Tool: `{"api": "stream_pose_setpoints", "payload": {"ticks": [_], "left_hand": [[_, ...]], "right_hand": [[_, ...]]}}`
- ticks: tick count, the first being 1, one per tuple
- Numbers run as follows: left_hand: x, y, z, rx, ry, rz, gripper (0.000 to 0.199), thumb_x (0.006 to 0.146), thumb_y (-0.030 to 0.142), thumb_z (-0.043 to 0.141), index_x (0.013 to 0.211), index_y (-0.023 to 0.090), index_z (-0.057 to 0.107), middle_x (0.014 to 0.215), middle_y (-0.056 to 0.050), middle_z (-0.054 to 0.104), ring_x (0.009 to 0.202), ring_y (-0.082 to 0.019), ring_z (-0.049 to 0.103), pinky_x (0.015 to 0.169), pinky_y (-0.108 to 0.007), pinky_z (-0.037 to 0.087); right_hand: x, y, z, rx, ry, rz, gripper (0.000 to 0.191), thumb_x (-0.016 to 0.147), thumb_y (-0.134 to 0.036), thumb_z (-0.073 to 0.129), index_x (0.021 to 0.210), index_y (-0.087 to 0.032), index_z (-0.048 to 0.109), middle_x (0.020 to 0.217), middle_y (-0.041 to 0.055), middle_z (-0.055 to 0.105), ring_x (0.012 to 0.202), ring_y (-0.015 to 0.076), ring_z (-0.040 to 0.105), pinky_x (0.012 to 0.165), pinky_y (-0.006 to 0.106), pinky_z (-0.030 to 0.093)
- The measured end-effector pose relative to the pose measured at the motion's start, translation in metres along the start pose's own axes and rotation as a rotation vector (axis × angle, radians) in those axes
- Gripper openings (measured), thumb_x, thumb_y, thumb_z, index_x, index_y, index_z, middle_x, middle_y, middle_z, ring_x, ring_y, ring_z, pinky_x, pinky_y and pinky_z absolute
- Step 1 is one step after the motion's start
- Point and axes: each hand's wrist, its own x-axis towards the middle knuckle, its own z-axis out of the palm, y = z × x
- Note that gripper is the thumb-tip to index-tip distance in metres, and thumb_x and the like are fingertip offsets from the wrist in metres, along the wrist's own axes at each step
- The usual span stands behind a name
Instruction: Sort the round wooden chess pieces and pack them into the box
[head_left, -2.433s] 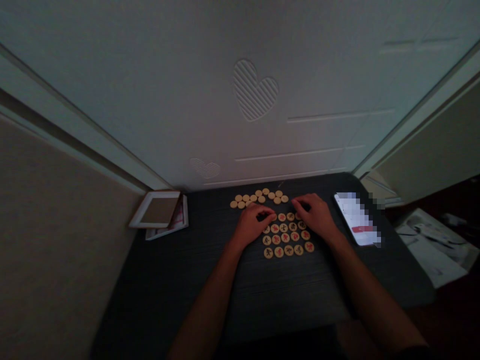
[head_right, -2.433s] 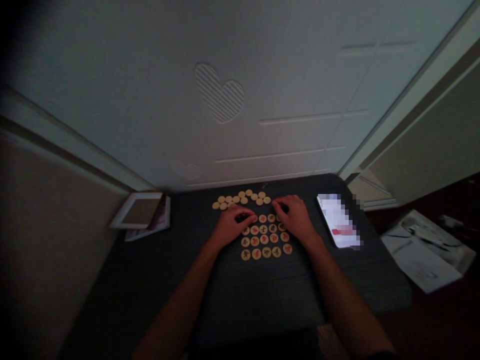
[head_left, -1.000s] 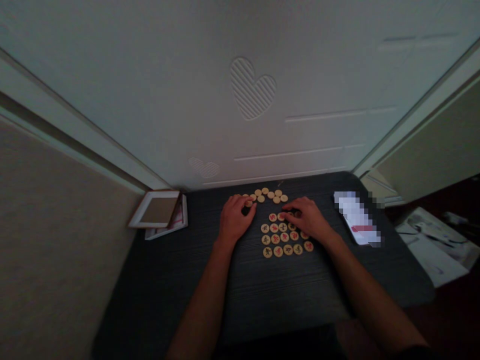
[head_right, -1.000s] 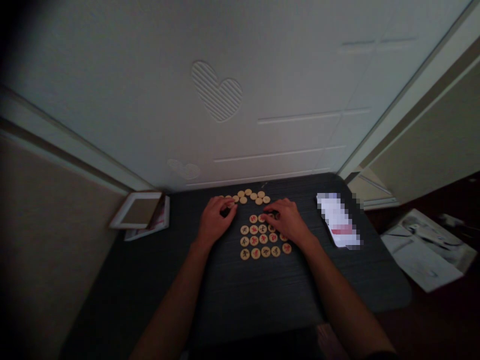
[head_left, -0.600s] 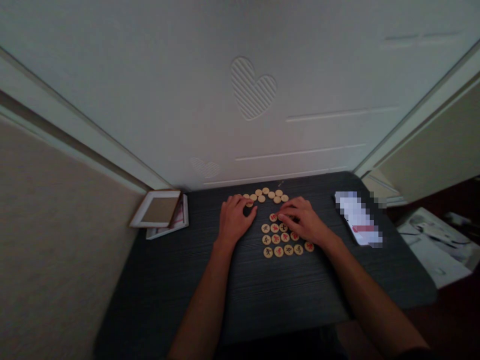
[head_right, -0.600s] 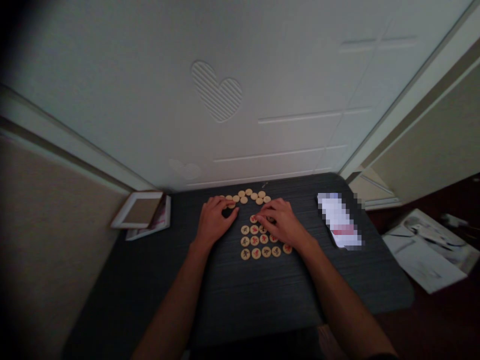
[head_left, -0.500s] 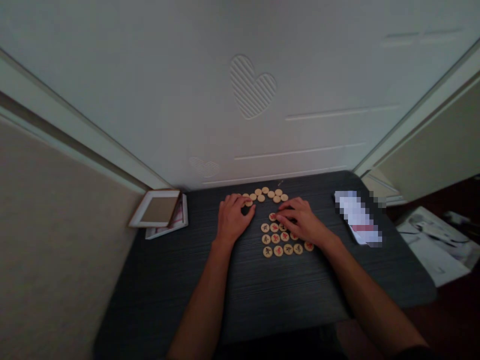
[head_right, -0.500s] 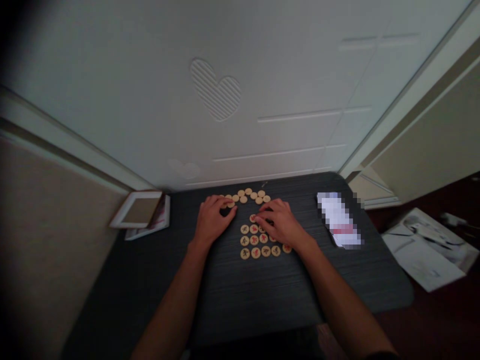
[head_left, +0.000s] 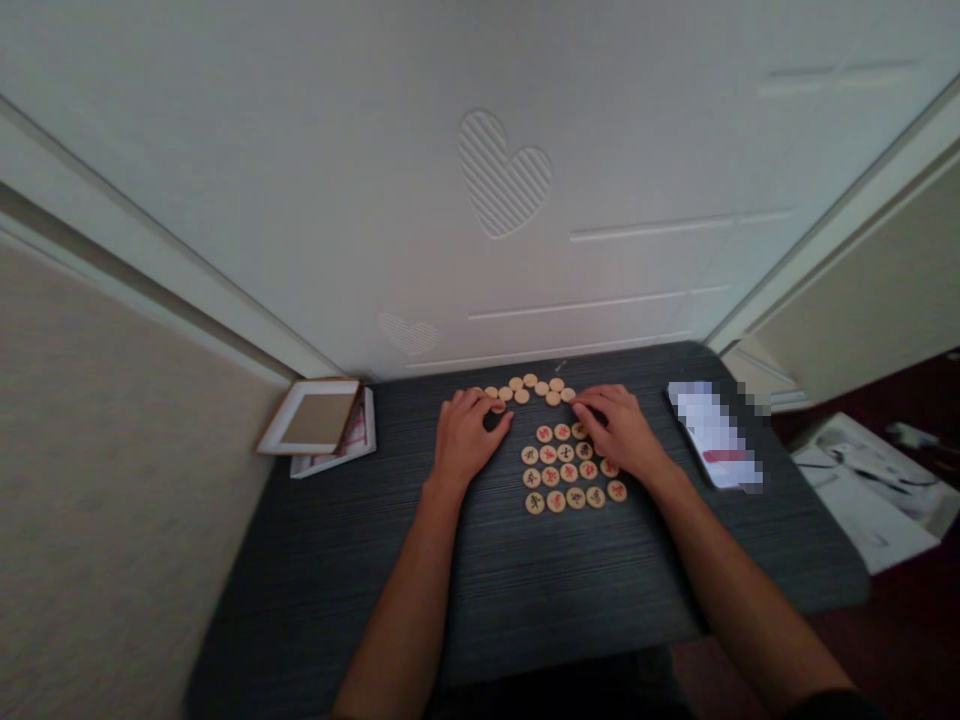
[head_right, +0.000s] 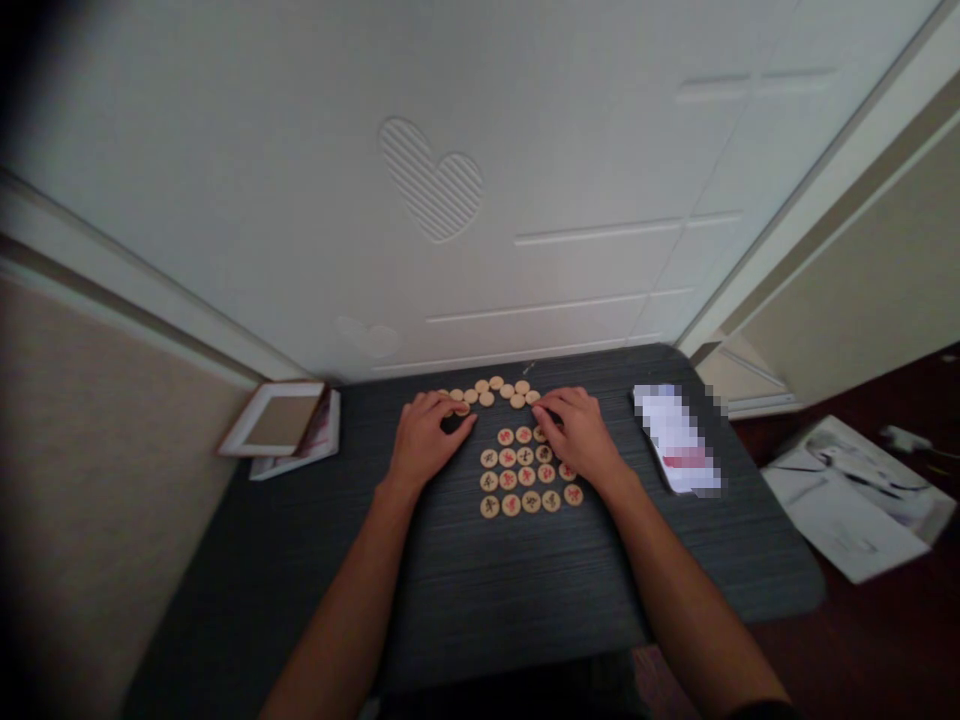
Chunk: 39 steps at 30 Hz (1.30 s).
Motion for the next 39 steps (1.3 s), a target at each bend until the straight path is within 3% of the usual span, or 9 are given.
{"api": "stream_pose_setpoints", "payload": {"ticks": [4, 7, 14, 21, 28, 34, 39], "left_hand": [[0.0, -0.003, 0.004, -0.041, 0.003, 0.003, 0.009, 0.096, 0.03, 0.064, 0.095, 0.025, 0.07, 0.1, -0.004, 0.07, 0.1, -0.024, 0.061, 0.085, -0.038, 0.044], [0.0, -0.005, 0.007, -0.103, 0.016, -0.015, 0.007, 0.096, 0.028, 0.063, 0.097, 0.024, 0.07, 0.1, -0.003, 0.07, 0.098, -0.022, 0.063, 0.085, -0.036, 0.046], [-0.001, -0.006, 0.007, -0.124, 0.044, 0.006, 0.007, 0.095, 0.027, 0.064, 0.099, 0.024, 0.069, 0.101, -0.003, 0.071, 0.099, -0.022, 0.063, 0.087, -0.036, 0.047], [0.0, -0.005, 0.006, -0.111, 0.04, 0.008, 0.008, 0.095, 0.028, 0.064, 0.098, 0.024, 0.07, 0.098, -0.003, 0.072, 0.097, -0.022, 0.064, 0.083, -0.036, 0.047], [0.001, 0.007, 0.002, -0.102, 0.033, 0.041, 0.01, 0.096, 0.029, 0.062, 0.093, 0.025, 0.071, 0.094, -0.003, 0.073, 0.093, -0.022, 0.064, 0.081, -0.036, 0.046], [-0.001, 0.001, 0.006, -0.158, 0.027, -0.035, 0.013, 0.097, 0.03, 0.058, 0.097, 0.025, 0.07, 0.086, -0.001, 0.07, 0.082, -0.018, 0.063, 0.076, -0.03, 0.048], [-0.001, 0.001, 0.01, -0.208, -0.019, -0.019, 0.016, 0.097, 0.03, 0.056, 0.094, 0.025, 0.07, 0.085, -0.002, 0.069, 0.08, -0.017, 0.062, 0.074, -0.029, 0.05]], "right_hand": [[-0.001, 0.003, 0.001, -0.012, -0.042, -0.031, 0.033, 0.103, -0.04, 0.049, 0.127, -0.029, 0.068, 0.135, 0.0058, 0.066, 0.127, 0.0283, 0.055, 0.106, 0.049, 0.041], [-0.003, 0.003, 0.003, -0.038, -0.077, -0.03, 0.036, 0.103, -0.04, 0.047, 0.132, -0.03, 0.066, 0.139, 0.0055, 0.064, 0.132, 0.0298, 0.052, 0.108, 0.053, 0.039], [-0.001, 0.017, 0.003, -0.033, 0.019, 0.027, 0.024, 0.097, -0.037, 0.058, 0.108, -0.027, 0.076, 0.121, 0.0064, 0.073, 0.116, 0.0272, 0.064, 0.103, 0.049, 0.047], [0.001, 0.026, 0.004, -0.034, 0.13, 0.109, 0.015, 0.09, -0.036, 0.067, 0.093, -0.025, 0.076, 0.108, 0.0054, 0.077, 0.105, 0.0264, 0.069, 0.099, 0.043, 0.05], [0.0, 0.028, 0.005, -0.019, 0.16, 0.183, 0.013, 0.087, -0.038, 0.07, 0.088, -0.027, 0.076, 0.101, 0.0026, 0.078, 0.1, 0.0256, 0.069, 0.094, 0.041, 0.05], [0.002, 0.021, 0.006, 0.026, 0.18, 0.203, 0.016, 0.084, -0.042, 0.073, 0.082, -0.027, 0.073, 0.099, 0.0023, 0.078, 0.099, 0.0256, 0.068, 0.094, 0.041, 0.049], [0.004, 0.019, 0.006, 0.014, 0.175, 0.217, 0.018, 0.085, -0.044, 0.071, 0.081, -0.026, 0.072, 0.096, 0.0034, 0.078, 0.098, 0.0271, 0.067, 0.092, 0.043, 0.049]]}}
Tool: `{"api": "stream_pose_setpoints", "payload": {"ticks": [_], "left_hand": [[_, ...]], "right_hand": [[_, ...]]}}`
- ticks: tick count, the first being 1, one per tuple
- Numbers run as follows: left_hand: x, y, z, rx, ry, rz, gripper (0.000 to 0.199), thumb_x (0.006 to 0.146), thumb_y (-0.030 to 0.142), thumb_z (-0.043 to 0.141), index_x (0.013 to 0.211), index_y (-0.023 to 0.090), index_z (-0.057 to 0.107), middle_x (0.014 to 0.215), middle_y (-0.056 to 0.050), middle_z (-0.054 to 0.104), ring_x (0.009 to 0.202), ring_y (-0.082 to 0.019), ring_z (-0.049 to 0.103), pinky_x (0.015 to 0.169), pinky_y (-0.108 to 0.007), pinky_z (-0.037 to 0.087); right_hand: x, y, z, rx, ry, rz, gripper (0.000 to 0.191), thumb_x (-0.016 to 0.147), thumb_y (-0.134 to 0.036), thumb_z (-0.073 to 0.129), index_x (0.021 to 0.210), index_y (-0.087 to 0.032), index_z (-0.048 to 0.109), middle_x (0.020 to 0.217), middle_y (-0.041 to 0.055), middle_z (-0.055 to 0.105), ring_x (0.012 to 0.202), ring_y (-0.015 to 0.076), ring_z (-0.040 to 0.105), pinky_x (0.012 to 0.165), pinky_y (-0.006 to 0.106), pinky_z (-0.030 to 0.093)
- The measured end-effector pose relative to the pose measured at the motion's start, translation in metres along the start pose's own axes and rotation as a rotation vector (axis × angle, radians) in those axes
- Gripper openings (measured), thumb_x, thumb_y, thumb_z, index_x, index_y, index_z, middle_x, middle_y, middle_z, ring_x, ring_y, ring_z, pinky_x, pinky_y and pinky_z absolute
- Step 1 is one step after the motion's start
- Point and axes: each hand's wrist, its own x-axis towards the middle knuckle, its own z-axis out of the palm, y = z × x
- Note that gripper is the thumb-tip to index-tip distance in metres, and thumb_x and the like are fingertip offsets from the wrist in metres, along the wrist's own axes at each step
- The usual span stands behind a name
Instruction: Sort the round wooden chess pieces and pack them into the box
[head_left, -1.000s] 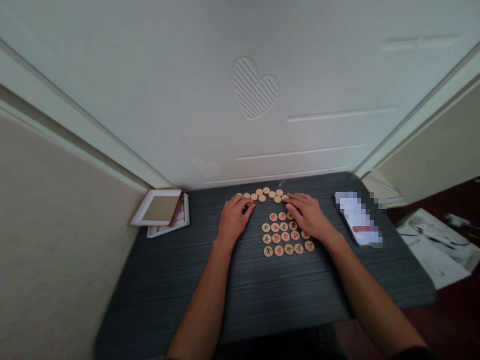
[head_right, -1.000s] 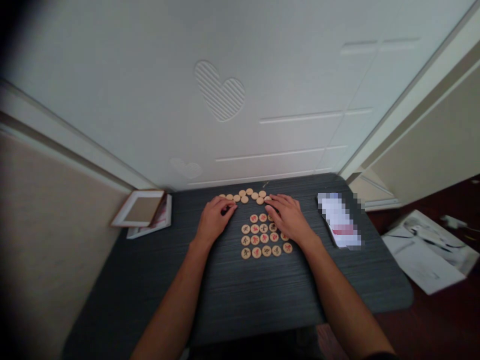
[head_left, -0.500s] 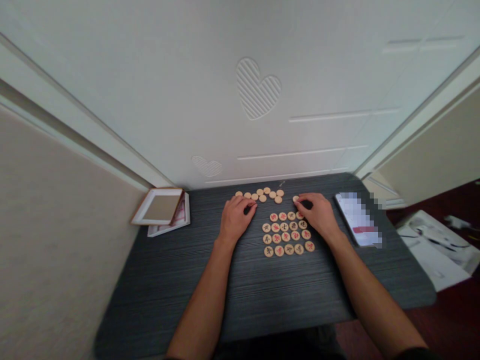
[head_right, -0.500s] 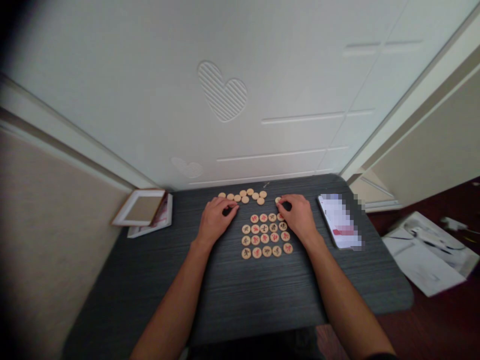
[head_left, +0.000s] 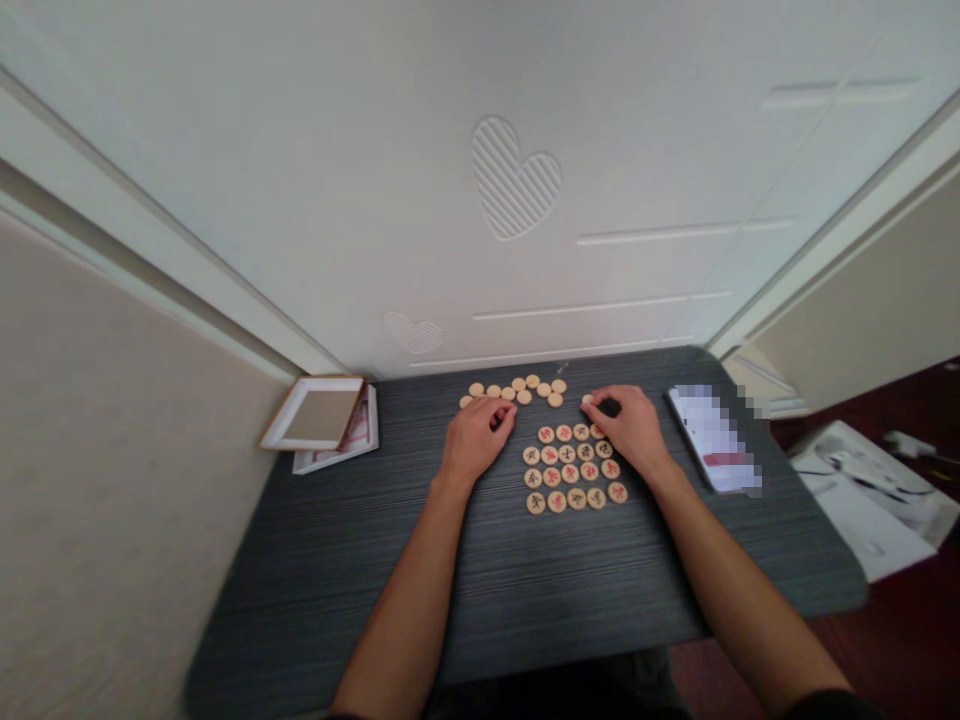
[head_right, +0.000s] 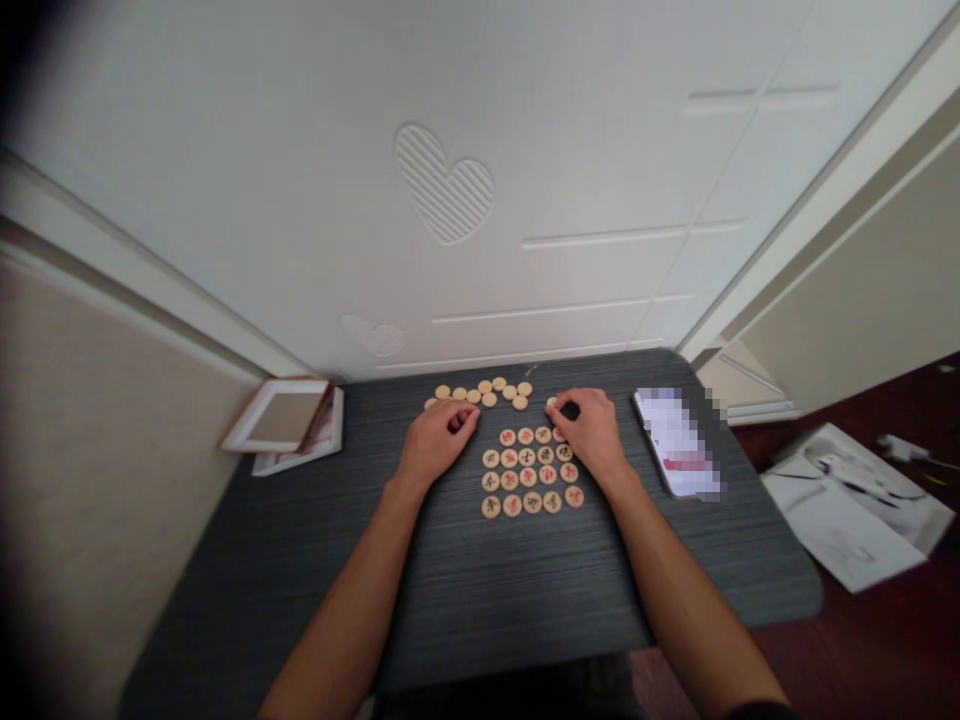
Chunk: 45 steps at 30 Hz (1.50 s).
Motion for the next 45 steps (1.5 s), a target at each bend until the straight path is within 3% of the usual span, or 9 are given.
{"api": "stream_pose_setpoints", "payload": {"ticks": [7, 12, 16, 21, 35, 39, 45], "left_hand": [[0.0, 0.001, 0.0, -0.032, -0.002, -0.008, 0.015, 0.097, 0.031, 0.056, 0.094, 0.025, 0.069, 0.083, -0.001, 0.068, 0.078, -0.017, 0.061, 0.074, -0.029, 0.05], [0.0, 0.001, 0.0, -0.046, -0.004, -0.023, 0.014, 0.097, 0.03, 0.056, 0.096, 0.025, 0.069, 0.083, -0.001, 0.069, 0.077, -0.017, 0.061, 0.073, -0.029, 0.049], [0.0, 0.001, 0.0, -0.048, -0.007, -0.028, 0.015, 0.097, 0.03, 0.056, 0.096, 0.025, 0.07, 0.084, -0.001, 0.069, 0.076, -0.016, 0.061, 0.072, -0.028, 0.05], [0.0, 0.002, -0.001, -0.047, -0.004, -0.031, 0.014, 0.096, 0.029, 0.057, 0.095, 0.025, 0.071, 0.083, 0.0, 0.07, 0.076, -0.016, 0.062, 0.072, -0.028, 0.05], [-0.001, 0.004, 0.0, -0.146, 0.027, -0.079, 0.015, 0.096, 0.033, 0.059, 0.097, 0.025, 0.072, 0.082, 0.001, 0.072, 0.068, -0.014, 0.061, 0.068, -0.027, 0.051], [-0.001, 0.015, 0.0, -0.22, -0.006, -0.027, 0.018, 0.097, 0.035, 0.058, 0.094, 0.024, 0.073, 0.083, -0.001, 0.071, 0.074, -0.016, 0.063, 0.073, -0.03, 0.052], [0.001, 0.028, -0.001, -0.316, -0.127, 0.086, 0.031, 0.104, 0.03, 0.046, 0.101, 0.026, 0.077, 0.099, -0.004, 0.074, 0.096, -0.02, 0.065, 0.094, -0.039, 0.051]], "right_hand": [[0.0, -0.001, -0.004, 0.018, 0.013, 0.003, 0.021, 0.092, -0.04, 0.062, 0.103, -0.025, 0.073, 0.095, 0.0035, 0.078, 0.09, 0.0248, 0.071, 0.088, 0.041, 0.052], [-0.001, 0.0, -0.006, -0.044, -0.069, -0.079, 0.024, 0.09, -0.047, 0.065, 0.092, -0.026, 0.075, 0.094, 0.0046, 0.077, 0.089, 0.0256, 0.067, 0.086, 0.042, 0.05], [-0.001, 0.004, -0.005, -0.065, -0.098, -0.032, 0.028, 0.084, -0.052, 0.072, 0.091, -0.025, 0.075, 0.087, 0.0041, 0.075, 0.081, 0.0243, 0.065, 0.078, 0.039, 0.05], [0.0, 0.009, -0.006, -0.064, -0.049, 0.042, 0.03, 0.09, -0.051, 0.063, 0.086, -0.024, 0.074, 0.082, 0.0049, 0.073, 0.075, 0.0231, 0.064, 0.075, 0.039, 0.05], [0.0, 0.016, -0.01, -0.042, -0.063, -0.002, 0.028, 0.084, -0.045, 0.07, 0.101, -0.022, 0.073, 0.093, 0.0064, 0.071, 0.078, 0.0226, 0.065, 0.079, 0.04, 0.054], [0.0, 0.013, -0.011, -0.031, -0.056, 0.002, 0.028, 0.085, -0.039, 0.067, 0.107, -0.022, 0.073, 0.094, 0.0062, 0.07, 0.078, 0.0217, 0.066, 0.079, 0.039, 0.056], [0.001, -0.005, -0.022, 0.153, -0.098, -0.055, 0.032, 0.088, -0.038, 0.065, 0.116, -0.024, 0.071, 0.093, 0.005, 0.071, 0.082, 0.0205, 0.068, 0.078, 0.036, 0.057]]}}
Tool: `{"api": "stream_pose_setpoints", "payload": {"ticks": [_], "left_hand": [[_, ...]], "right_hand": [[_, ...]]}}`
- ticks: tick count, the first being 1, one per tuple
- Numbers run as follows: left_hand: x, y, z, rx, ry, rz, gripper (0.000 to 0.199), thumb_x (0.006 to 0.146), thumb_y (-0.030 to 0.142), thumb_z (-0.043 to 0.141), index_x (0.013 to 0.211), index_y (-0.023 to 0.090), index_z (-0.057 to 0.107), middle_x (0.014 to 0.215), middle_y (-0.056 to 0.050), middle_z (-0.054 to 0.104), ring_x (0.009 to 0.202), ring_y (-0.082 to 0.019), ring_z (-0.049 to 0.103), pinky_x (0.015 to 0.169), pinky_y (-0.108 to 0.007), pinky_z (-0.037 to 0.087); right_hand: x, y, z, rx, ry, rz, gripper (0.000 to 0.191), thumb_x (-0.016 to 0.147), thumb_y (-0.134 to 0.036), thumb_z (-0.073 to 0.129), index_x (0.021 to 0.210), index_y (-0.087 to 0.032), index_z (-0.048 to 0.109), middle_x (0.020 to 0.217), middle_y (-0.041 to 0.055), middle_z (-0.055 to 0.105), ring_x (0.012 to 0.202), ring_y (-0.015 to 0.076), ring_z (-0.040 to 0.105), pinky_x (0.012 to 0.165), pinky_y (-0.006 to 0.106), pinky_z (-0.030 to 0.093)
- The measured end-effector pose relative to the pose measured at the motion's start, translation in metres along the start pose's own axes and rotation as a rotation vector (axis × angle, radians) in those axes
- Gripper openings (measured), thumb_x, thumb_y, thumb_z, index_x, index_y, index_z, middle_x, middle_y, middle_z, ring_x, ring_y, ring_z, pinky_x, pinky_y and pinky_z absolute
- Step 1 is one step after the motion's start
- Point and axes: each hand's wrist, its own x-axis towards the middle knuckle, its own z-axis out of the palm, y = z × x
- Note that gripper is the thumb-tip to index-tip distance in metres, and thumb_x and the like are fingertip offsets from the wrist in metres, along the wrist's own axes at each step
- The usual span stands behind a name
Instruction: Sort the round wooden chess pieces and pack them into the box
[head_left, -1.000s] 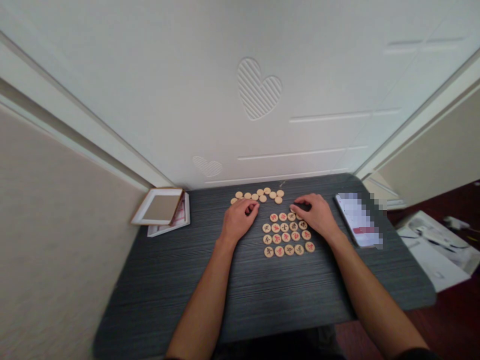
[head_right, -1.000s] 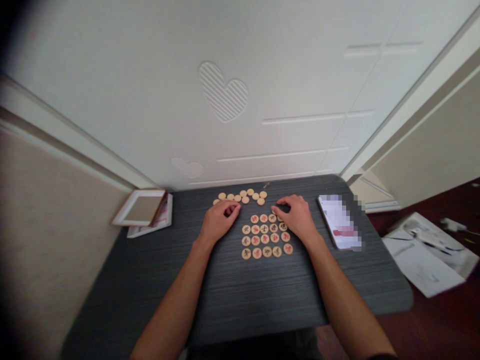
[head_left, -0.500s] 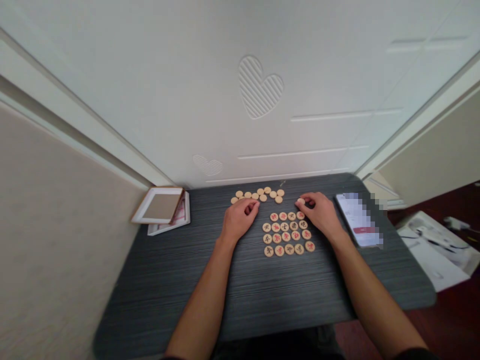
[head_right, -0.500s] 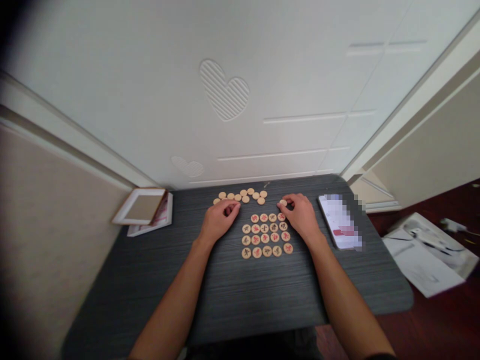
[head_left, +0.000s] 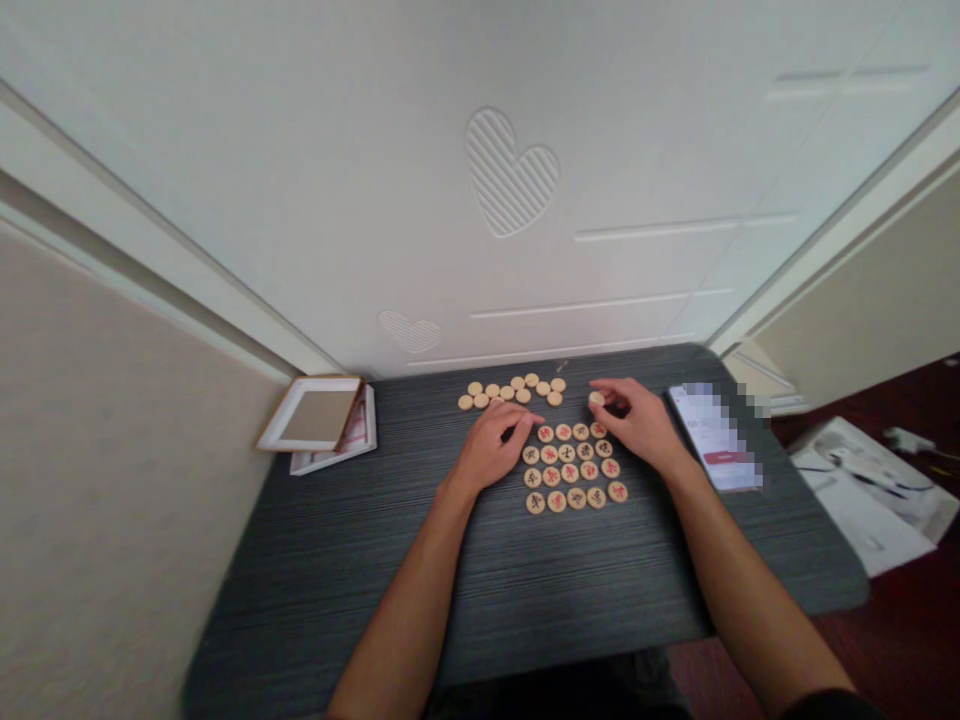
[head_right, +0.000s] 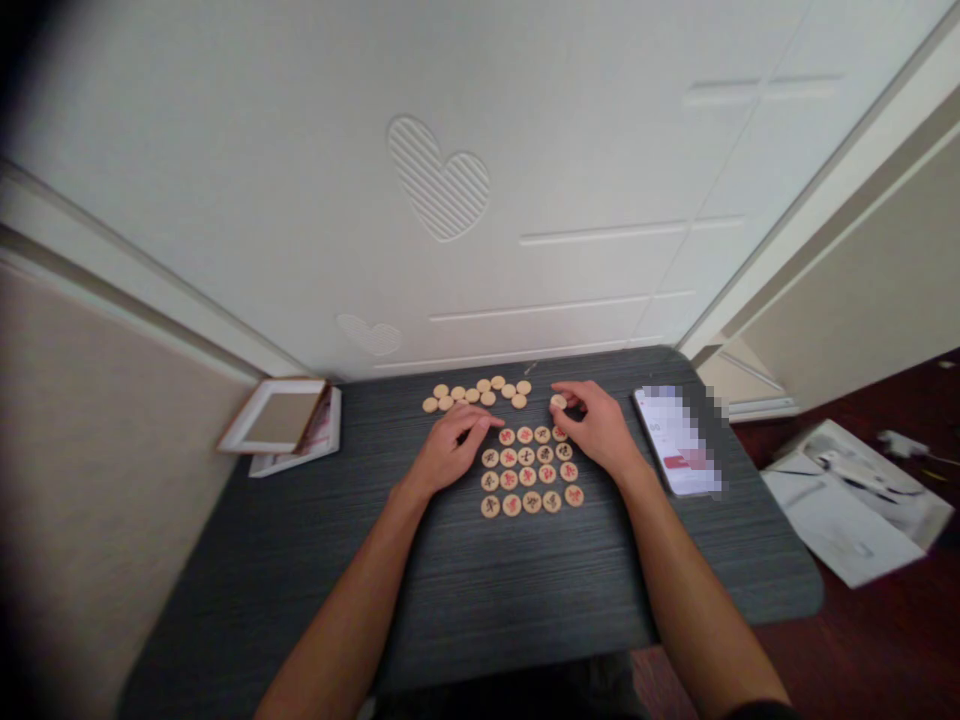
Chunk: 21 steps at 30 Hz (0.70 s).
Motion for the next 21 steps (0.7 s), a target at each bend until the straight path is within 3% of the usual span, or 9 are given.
{"api": "stream_pose_setpoints", "payload": {"ticks": [4, 9, 21], "left_hand": [[0.0, -0.001, 0.0, 0.01, -0.043, 0.003, 0.04, 0.106, 0.028, 0.04, 0.101, 0.03, 0.08, 0.102, -0.002, 0.074, 0.098, -0.019, 0.064, 0.094, -0.038, 0.05], [0.0, -0.003, 0.002, 0.041, -0.056, -0.001, 0.042, 0.106, 0.029, 0.04, 0.096, 0.031, 0.081, 0.103, -0.001, 0.073, 0.1, -0.019, 0.064, 0.095, -0.038, 0.05], [0.0, -0.004, 0.001, 0.031, -0.07, -0.014, 0.042, 0.106, 0.031, 0.039, 0.1, 0.031, 0.081, 0.105, -0.002, 0.073, 0.1, -0.02, 0.063, 0.097, -0.039, 0.049]], "right_hand": [[-0.003, -0.016, -0.003, 0.156, -0.08, -0.047, 0.033, 0.089, -0.037, 0.066, 0.12, -0.026, 0.069, 0.099, 0.004, 0.072, 0.084, 0.019, 0.07, 0.084, 0.035, 0.058], [-0.005, -0.019, 0.0, 0.127, -0.185, -0.07, 0.027, 0.087, -0.037, 0.067, 0.111, -0.026, 0.073, 0.096, 0.0044, 0.072, 0.08, 0.019, 0.071, 0.079, 0.034, 0.058], [-0.005, -0.02, -0.002, 0.193, -0.102, -0.025, 0.024, 0.09, -0.041, 0.066, 0.108, -0.025, 0.073, 0.1, 0.0051, 0.072, 0.084, 0.0197, 0.072, 0.083, 0.036, 0.058]]}}
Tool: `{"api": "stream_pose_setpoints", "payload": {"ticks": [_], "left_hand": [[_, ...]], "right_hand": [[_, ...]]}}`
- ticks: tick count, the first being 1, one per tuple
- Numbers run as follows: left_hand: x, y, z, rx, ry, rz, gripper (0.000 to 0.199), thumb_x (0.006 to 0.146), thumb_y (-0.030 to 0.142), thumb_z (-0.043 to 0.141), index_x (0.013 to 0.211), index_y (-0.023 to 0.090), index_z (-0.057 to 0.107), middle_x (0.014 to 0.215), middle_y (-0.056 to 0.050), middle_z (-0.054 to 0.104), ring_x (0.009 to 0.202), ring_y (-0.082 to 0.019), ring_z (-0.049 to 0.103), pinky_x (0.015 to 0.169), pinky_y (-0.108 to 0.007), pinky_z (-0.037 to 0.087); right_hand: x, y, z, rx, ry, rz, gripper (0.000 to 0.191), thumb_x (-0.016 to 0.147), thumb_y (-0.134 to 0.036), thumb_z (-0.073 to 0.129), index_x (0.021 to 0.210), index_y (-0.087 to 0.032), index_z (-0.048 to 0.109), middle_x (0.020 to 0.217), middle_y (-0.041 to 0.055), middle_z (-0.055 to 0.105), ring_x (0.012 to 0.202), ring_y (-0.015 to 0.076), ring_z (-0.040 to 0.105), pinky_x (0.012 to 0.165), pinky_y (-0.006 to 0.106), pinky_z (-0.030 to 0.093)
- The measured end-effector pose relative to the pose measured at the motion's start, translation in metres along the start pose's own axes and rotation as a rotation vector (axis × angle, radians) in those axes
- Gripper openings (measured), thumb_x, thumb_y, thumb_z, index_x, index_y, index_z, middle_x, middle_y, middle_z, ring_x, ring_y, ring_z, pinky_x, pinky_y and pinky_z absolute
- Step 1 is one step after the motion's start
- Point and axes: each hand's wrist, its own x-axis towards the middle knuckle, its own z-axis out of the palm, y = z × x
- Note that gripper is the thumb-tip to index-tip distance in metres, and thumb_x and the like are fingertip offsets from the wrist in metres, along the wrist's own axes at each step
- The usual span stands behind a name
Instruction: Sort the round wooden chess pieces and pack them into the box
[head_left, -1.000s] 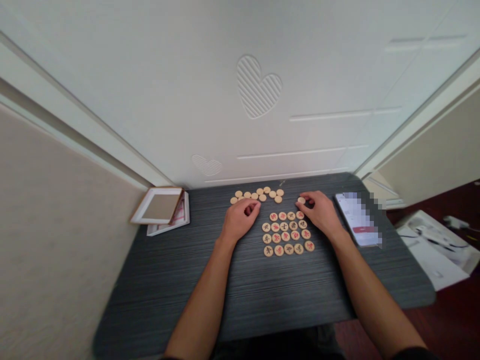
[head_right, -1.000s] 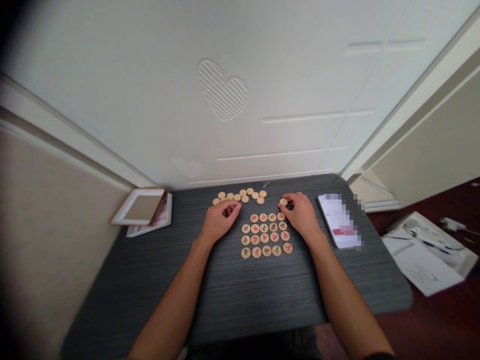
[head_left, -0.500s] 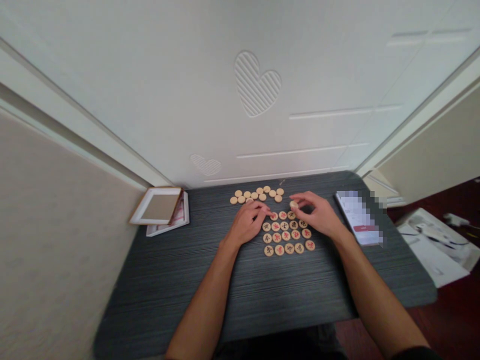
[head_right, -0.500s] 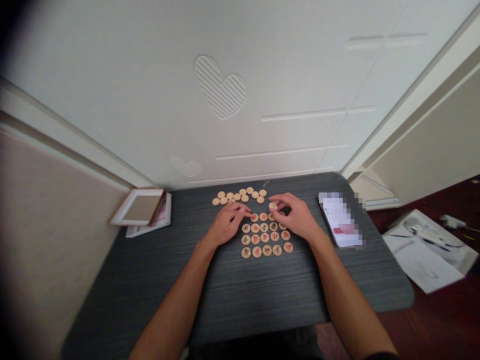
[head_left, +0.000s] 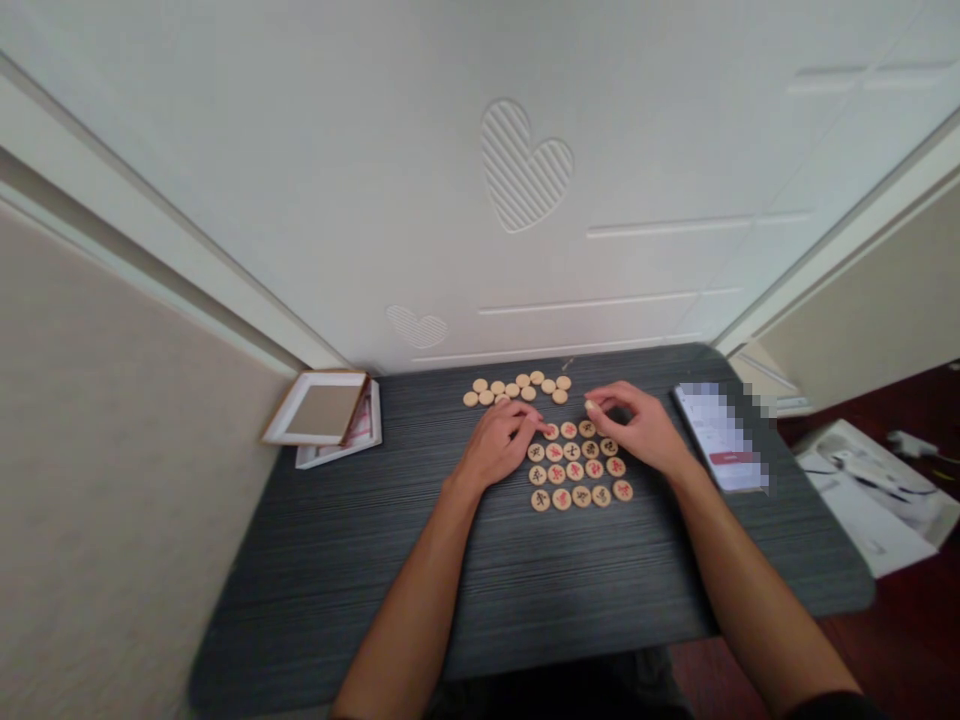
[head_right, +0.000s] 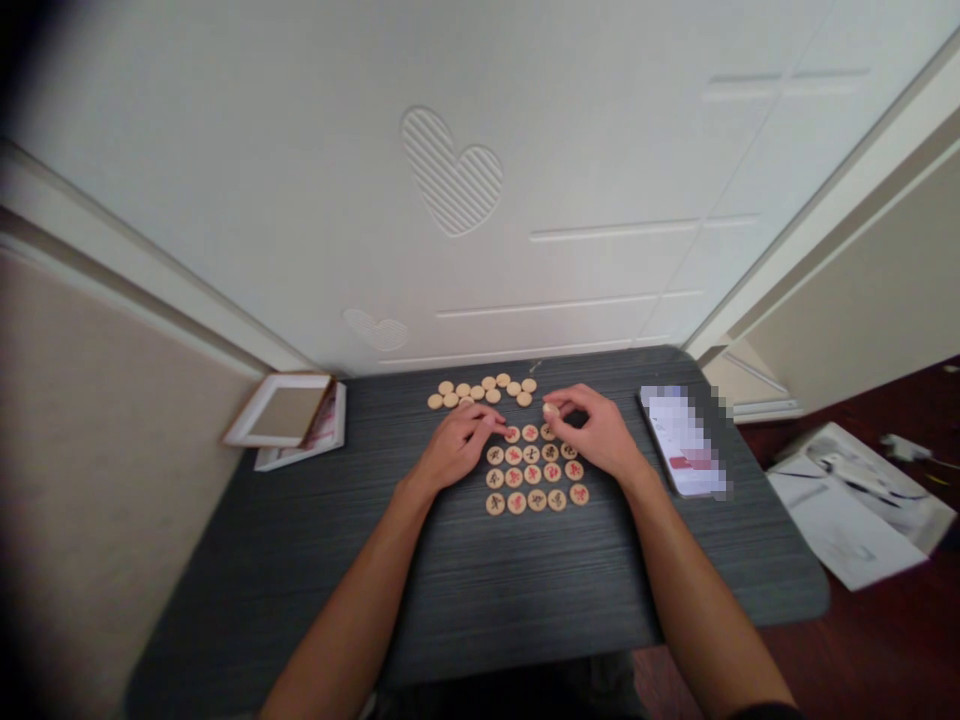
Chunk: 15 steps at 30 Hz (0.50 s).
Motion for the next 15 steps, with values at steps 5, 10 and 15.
{"api": "stream_pose_setpoints", "payload": {"ticks": [5, 10, 15], "left_hand": [[-0.001, -0.001, 0.002, -0.006, 0.001, 0.003, 0.044, 0.107, 0.033, 0.038, 0.099, 0.03, 0.081, 0.105, -0.002, 0.073, 0.1, -0.02, 0.062, 0.097, -0.038, 0.048], [-0.001, -0.002, 0.003, -0.012, 0.017, -0.005, 0.043, 0.106, 0.033, 0.04, 0.099, 0.03, 0.081, 0.103, -0.002, 0.074, 0.099, -0.02, 0.063, 0.096, -0.038, 0.048], [-0.001, -0.003, 0.001, -0.062, 0.03, -0.01, 0.042, 0.106, 0.033, 0.04, 0.098, 0.028, 0.081, 0.101, -0.002, 0.074, 0.098, -0.02, 0.064, 0.095, -0.036, 0.049]], "right_hand": [[0.001, 0.007, 0.002, 0.016, -0.049, 0.002, 0.024, 0.09, -0.04, 0.068, 0.107, -0.025, 0.073, 0.098, 0.0047, 0.072, 0.084, 0.0193, 0.072, 0.081, 0.034, 0.058], [0.001, 0.008, 0.004, 0.013, -0.055, -0.004, 0.024, 0.089, -0.039, 0.069, 0.108, -0.025, 0.074, 0.097, 0.0044, 0.072, 0.084, 0.0193, 0.072, 0.081, 0.034, 0.058], [0.001, 0.012, 0.003, 0.019, 0.057, 0.0, 0.024, 0.09, -0.04, 0.068, 0.107, -0.025, 0.073, 0.098, 0.0048, 0.072, 0.083, 0.019, 0.07, 0.081, 0.035, 0.057]]}}
